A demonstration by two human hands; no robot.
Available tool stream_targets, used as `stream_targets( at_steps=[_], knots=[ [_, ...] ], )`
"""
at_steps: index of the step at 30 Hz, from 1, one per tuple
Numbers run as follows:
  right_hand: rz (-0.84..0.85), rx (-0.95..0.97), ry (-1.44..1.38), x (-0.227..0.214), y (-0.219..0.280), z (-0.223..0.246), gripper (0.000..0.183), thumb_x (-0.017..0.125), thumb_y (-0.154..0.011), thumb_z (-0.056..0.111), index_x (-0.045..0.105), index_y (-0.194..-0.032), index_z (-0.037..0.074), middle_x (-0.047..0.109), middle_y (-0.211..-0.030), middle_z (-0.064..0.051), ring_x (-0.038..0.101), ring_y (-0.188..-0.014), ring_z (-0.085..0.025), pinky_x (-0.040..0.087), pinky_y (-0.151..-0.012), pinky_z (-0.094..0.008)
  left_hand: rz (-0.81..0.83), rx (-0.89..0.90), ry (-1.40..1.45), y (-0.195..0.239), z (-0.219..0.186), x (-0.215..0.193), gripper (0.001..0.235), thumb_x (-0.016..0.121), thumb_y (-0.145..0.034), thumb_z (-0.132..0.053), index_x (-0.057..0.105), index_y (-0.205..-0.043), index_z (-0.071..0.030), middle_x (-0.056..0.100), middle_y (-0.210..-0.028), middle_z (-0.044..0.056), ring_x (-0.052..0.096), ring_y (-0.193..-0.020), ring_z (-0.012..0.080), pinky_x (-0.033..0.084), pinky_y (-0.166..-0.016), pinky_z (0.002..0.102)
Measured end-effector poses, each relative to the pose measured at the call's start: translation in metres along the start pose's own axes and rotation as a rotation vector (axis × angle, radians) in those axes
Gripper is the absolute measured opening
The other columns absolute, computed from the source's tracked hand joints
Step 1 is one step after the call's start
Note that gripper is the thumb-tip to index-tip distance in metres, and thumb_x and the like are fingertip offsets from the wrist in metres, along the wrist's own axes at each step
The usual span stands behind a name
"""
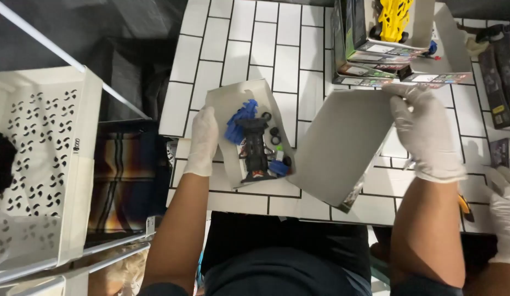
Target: Assembling a plastic toy car model kit, including unboxing and using nippers to remove parts from a sprue.
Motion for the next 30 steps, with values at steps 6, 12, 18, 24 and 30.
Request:
stream_targets(
  at_steps=[6,12,18,24,30],
  knots=[
    [-0.044,-0.148,0.515,-0.030,0.017,0.060,0.038,0.057,-0.101,0.022,0.080,-0.129,0.011,0.073,-0.096,-0.018,0.068,-0.086,-0.035,0.051,-0.061,-0.048,0.173,-0.499,0.192,0.024,-0.126,-0.060,0.074,0.042,-0.093,-0.036,0.026,-0.156,-0.002,0.032,-0.162,0.015,0.030,-0.149,0.0304,0.022,-0.122,0.037],
    [-0.039,-0.232,0.871,-0.001,0.009,0.121,0.035,0.058,-0.108,0.029,0.070,-0.083,0.007,0.064,-0.084,-0.017,0.059,-0.072,-0.030,0.051,-0.048,-0.038,0.337,0.054,0.474,0.102,-0.248,-0.095,0.061,0.062,-0.083,-0.035,0.050,-0.138,-0.011,0.069,-0.125,0.007,0.066,-0.118,0.0220,0.050,-0.100,0.034],
    [-0.054,-0.277,0.545,0.008,0.017,0.168,0.086,0.053,-0.100,0.068,0.048,-0.161,0.007,0.059,-0.115,-0.027,0.066,-0.091,-0.037,0.060,-0.068,-0.052,0.336,-0.064,0.365,0.136,-0.243,-0.038,0.075,0.067,-0.078,-0.026,0.041,-0.148,-0.021,0.075,-0.108,0.007,0.074,-0.090,0.0245,0.056,-0.081,0.031],
    [0.086,-0.040,-0.328,0.038,0.046,0.059,0.082,0.055,-0.101,0.032,0.007,-0.163,0.008,0.016,-0.171,-0.011,0.034,-0.134,-0.020,0.022,-0.119,-0.035,0.079,-0.378,0.921,0.127,-0.220,-0.053,0.090,0.070,-0.079,-0.011,0.030,-0.158,-0.026,0.061,-0.137,0.004,0.063,-0.119,0.0178,0.054,-0.100,0.031],
    [0.289,0.375,-0.561,0.074,0.060,0.101,0.053,0.056,-0.102,0.037,0.055,-0.150,0.014,0.065,-0.131,-0.020,0.056,-0.133,-0.034,0.046,-0.106,-0.051,0.076,-0.325,0.796,0.114,-0.205,-0.066,0.085,0.054,-0.098,-0.031,0.002,-0.163,-0.019,0.010,-0.164,0.027,0.015,-0.152,0.0449,0.012,-0.123,0.055]
  ],
)
Point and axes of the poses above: each hand's wrist, its own y-axis away from the middle knuckle, its own x-axis out of the palm, z = x × y, the point moved 1 cm from there along -y, towards the middle knuckle
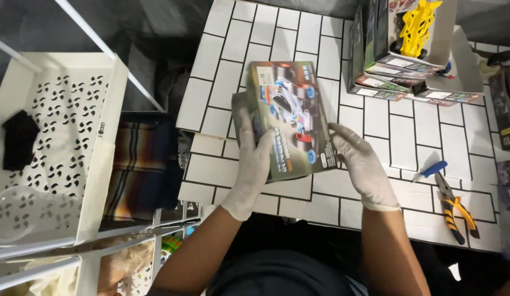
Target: Assembling a plastic toy car model kit, including unboxing and using nippers to remove parts from a sprue.
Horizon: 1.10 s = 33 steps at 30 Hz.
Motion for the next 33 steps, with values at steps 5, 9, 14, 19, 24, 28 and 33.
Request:
stream_targets(
  at_steps=[5,9,14,19,24,28,33],
  knots=[
    [0.007,0.002,-0.234,0.011,-0.017,-0.011,0.047,0.057,-0.102,0.029,0.057,-0.148,0.016,0.065,-0.128,-0.016,0.057,-0.124,-0.025,0.048,-0.103,-0.041,0.015,-0.021,-0.094,-0.021,0.016,0.006,0.081,0.049,-0.096,-0.044,0.013,-0.163,-0.015,0.024,-0.162,0.023,0.026,-0.149,0.0415,0.021,-0.122,0.050],
    [-0.089,-0.061,-0.530,0.015,-0.031,-0.037,0.043,0.063,-0.100,0.019,0.060,-0.142,0.011,0.064,-0.117,-0.005,0.061,-0.105,-0.013,0.052,-0.091,-0.022,-0.062,-0.061,-0.161,-0.055,0.066,0.012,0.081,0.049,-0.097,-0.045,0.012,-0.164,-0.017,0.022,-0.161,0.027,0.019,-0.152,0.0403,0.019,-0.124,0.047],
    [-0.119,0.017,-0.294,0.026,-0.032,-0.018,0.040,0.054,-0.102,0.018,0.063,-0.141,0.017,0.068,-0.120,-0.015,0.064,-0.108,-0.018,0.053,-0.090,-0.029,-0.142,0.046,-0.244,-0.050,0.073,0.015,0.087,0.057,-0.097,-0.033,0.007,-0.163,-0.006,0.029,-0.147,0.030,0.028,-0.146,0.0458,0.026,-0.120,0.053],
    [-0.049,0.046,-0.156,0.043,-0.028,0.001,0.043,0.052,-0.099,0.020,0.066,-0.139,0.015,0.068,-0.127,-0.023,0.064,-0.116,-0.027,0.053,-0.097,-0.036,-0.148,0.097,-0.248,-0.025,0.035,-0.008,0.090,0.055,-0.096,-0.032,0.002,-0.160,0.005,0.027,-0.141,0.031,0.030,-0.140,0.0499,0.027,-0.118,0.052],
    [0.040,0.095,0.019,0.042,-0.028,-0.002,0.044,0.056,-0.098,0.027,0.064,-0.141,0.021,0.064,-0.136,-0.021,0.062,-0.125,-0.031,0.052,-0.102,-0.039,-0.096,0.084,-0.761,-0.015,0.047,-0.039,0.099,0.059,-0.094,-0.055,0.016,-0.157,0.008,0.037,-0.139,0.032,0.039,-0.131,0.0530,0.035,-0.111,0.055],
    [0.069,0.079,0.069,0.045,-0.021,0.003,0.045,0.057,-0.098,0.028,0.063,-0.142,0.018,0.060,-0.140,-0.019,0.061,-0.128,-0.034,0.051,-0.104,-0.041,-0.031,0.013,-0.877,-0.006,0.063,-0.048,0.099,0.058,-0.092,-0.058,0.020,-0.156,0.008,0.035,-0.144,0.034,0.038,-0.134,0.0529,0.036,-0.111,0.055],
    [0.129,0.067,0.143,0.031,-0.017,0.000,0.050,0.055,-0.097,0.025,0.060,-0.145,0.013,0.066,-0.128,-0.025,0.063,-0.122,-0.038,0.052,-0.100,-0.048,-0.062,-0.002,-0.447,0.016,0.067,-0.038,0.095,0.068,-0.090,-0.028,0.012,-0.160,-0.001,0.027,-0.147,0.034,0.032,-0.141,0.0522,0.038,-0.115,0.051]
  ],
)
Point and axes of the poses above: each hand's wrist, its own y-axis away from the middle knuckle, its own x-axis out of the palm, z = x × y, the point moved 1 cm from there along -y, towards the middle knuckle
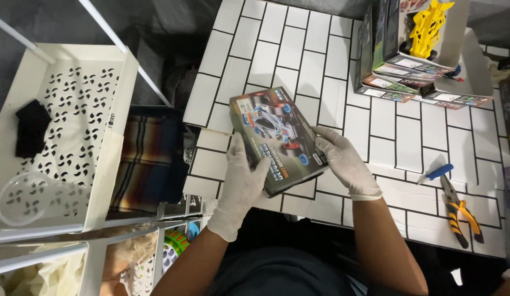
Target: Assembling a plastic toy car model kit, including unboxing and using nippers to remove parts from a sprue.
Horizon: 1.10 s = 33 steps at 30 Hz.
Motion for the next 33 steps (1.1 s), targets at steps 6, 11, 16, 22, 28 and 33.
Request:
stream_targets(
  at_steps=[6,11,16,22,28,33],
  knots=[
    [0.008,-0.025,0.043,-0.001,-0.001,0.015,0.054,0.052,-0.099,0.023,0.050,-0.151,0.006,0.065,-0.128,-0.024,0.061,-0.122,-0.035,0.050,-0.101,-0.047,-0.024,0.118,0.302,-0.029,-0.033,0.003,0.078,0.062,-0.096,-0.021,0.019,-0.160,-0.007,0.024,-0.158,0.029,0.024,-0.150,0.0423,0.026,-0.122,0.049],
    [-0.019,0.023,-0.160,-0.018,-0.014,-0.016,0.058,0.060,-0.101,0.026,0.045,-0.152,0.003,0.061,-0.130,-0.024,0.067,-0.107,-0.029,0.060,-0.084,-0.039,0.025,0.257,0.280,-0.021,0.005,-0.009,0.050,0.047,-0.106,-0.020,0.036,-0.152,-0.006,0.042,-0.150,0.022,0.040,-0.143,0.0359,0.033,-0.119,0.047],
    [0.018,0.069,-0.273,-0.021,-0.003,-0.017,0.058,0.058,-0.101,0.021,0.043,-0.151,-0.005,0.060,-0.124,-0.027,0.067,-0.100,-0.033,0.062,-0.082,-0.045,-0.015,0.352,-0.026,0.008,0.056,-0.004,0.059,0.065,-0.094,-0.018,0.045,-0.149,-0.010,0.055,-0.136,0.014,0.057,-0.127,0.0287,0.047,-0.107,0.040],
    [0.068,0.084,-0.223,-0.021,-0.013,-0.031,0.058,0.065,-0.099,0.023,0.049,-0.146,-0.007,0.064,-0.100,-0.022,0.071,-0.078,-0.030,0.065,-0.074,-0.044,-0.142,0.281,-0.141,0.009,0.053,0.007,0.025,0.077,-0.088,-0.021,0.070,-0.110,-0.011,0.070,-0.101,0.007,0.072,-0.095,0.0268,0.062,-0.082,0.035],
    [0.106,0.105,-0.159,-0.031,-0.020,-0.036,0.057,0.063,-0.099,0.021,0.050,-0.146,-0.007,0.066,-0.098,-0.021,0.071,-0.078,-0.028,0.063,-0.076,-0.043,-0.163,0.159,-0.079,0.000,0.046,0.008,0.011,0.073,-0.090,-0.019,0.073,-0.094,-0.009,0.072,-0.087,0.011,0.073,-0.089,0.0296,0.061,-0.075,0.036],
    [0.156,0.166,-0.185,-0.038,-0.028,-0.037,0.063,0.068,-0.095,0.028,0.049,-0.148,-0.002,0.065,-0.098,-0.018,0.072,-0.079,-0.027,0.062,-0.077,-0.042,-0.210,0.166,-0.097,-0.009,0.052,0.019,0.014,0.078,-0.086,-0.019,0.072,-0.097,-0.013,0.073,-0.086,0.007,0.074,-0.084,0.0255,0.061,-0.071,0.033]
  ],
)
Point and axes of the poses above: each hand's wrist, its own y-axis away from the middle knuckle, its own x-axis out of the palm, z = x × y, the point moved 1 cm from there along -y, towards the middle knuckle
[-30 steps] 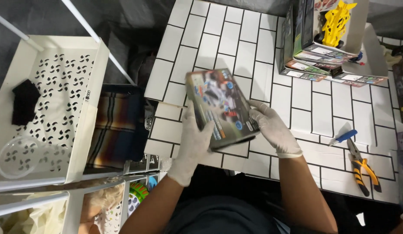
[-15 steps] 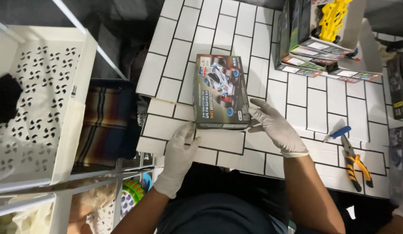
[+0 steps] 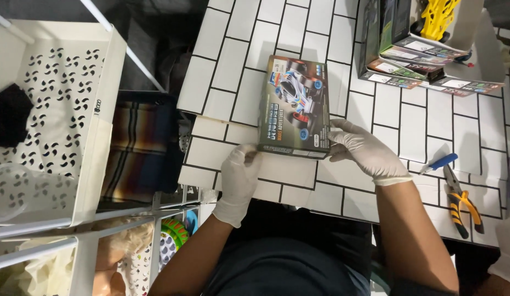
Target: Assembling a plastic toy car model kit, including unboxing and using nippers to remove parts from a sprue.
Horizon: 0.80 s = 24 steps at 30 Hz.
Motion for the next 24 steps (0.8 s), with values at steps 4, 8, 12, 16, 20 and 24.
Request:
stream_targets(
  at_steps=[4,8,12,16,20,24],
  knots=[
    [0.020,0.023,0.000,-0.002,-0.005,-0.004,0.072,0.071,-0.092,0.034,0.046,-0.148,-0.002,0.066,-0.101,-0.018,0.071,-0.081,-0.026,0.060,-0.078,-0.040,0.000,0.005,0.015,-0.004,-0.010,0.001,0.014,0.077,-0.087,-0.018,0.072,-0.098,-0.010,0.073,-0.086,0.010,0.074,-0.084,0.0257,0.061,-0.071,0.034],
    [0.012,0.005,0.027,-0.005,-0.004,-0.003,0.085,0.077,-0.089,0.030,0.033,-0.154,-0.003,0.065,-0.102,-0.020,0.072,-0.079,-0.026,0.059,-0.075,-0.038,-0.019,0.021,0.037,-0.009,-0.003,0.008,0.015,0.079,-0.085,-0.018,0.072,-0.096,-0.011,0.074,-0.085,0.008,0.074,-0.083,0.0245,0.061,-0.070,0.033],
    [0.028,0.070,0.056,-0.017,-0.012,-0.006,0.085,0.076,-0.089,0.029,0.033,-0.156,0.000,0.063,-0.102,-0.020,0.072,-0.084,-0.030,0.057,-0.085,-0.046,-0.038,0.040,0.102,-0.014,-0.008,0.011,0.021,0.078,-0.083,-0.012,0.069,-0.102,-0.009,0.074,-0.089,0.012,0.074,-0.085,0.0270,0.061,-0.073,0.037],
    [0.031,0.083,0.074,-0.008,0.000,0.007,0.082,0.077,-0.087,0.029,0.038,-0.152,-0.002,0.065,-0.104,-0.024,0.073,-0.087,-0.035,0.058,-0.084,-0.048,-0.040,0.068,0.098,-0.018,-0.015,0.008,0.021,0.078,-0.084,-0.010,0.069,-0.103,-0.011,0.075,-0.090,0.011,0.074,-0.088,0.0269,0.061,-0.075,0.037],
    [0.031,0.072,0.001,-0.005,-0.003,0.000,0.085,0.079,-0.086,0.029,0.036,-0.152,-0.003,0.064,-0.102,-0.025,0.073,-0.085,-0.034,0.060,-0.085,-0.051,-0.068,0.213,0.080,-0.004,-0.015,0.011,0.039,0.075,-0.087,-0.010,0.056,-0.121,-0.010,0.057,-0.114,0.012,0.059,-0.114,0.0305,0.052,-0.098,0.041],
    [0.113,0.006,-0.075,-0.017,-0.016,-0.022,0.085,0.071,-0.090,0.025,0.025,-0.155,-0.003,0.054,-0.120,-0.034,0.072,-0.092,-0.048,0.058,-0.087,-0.061,-0.095,0.695,-0.204,0.012,-0.019,0.041,0.095,0.087,-0.082,-0.029,0.029,-0.155,-0.010,0.021,-0.154,0.024,0.026,-0.145,0.0475,0.030,-0.118,0.064]
  ],
)
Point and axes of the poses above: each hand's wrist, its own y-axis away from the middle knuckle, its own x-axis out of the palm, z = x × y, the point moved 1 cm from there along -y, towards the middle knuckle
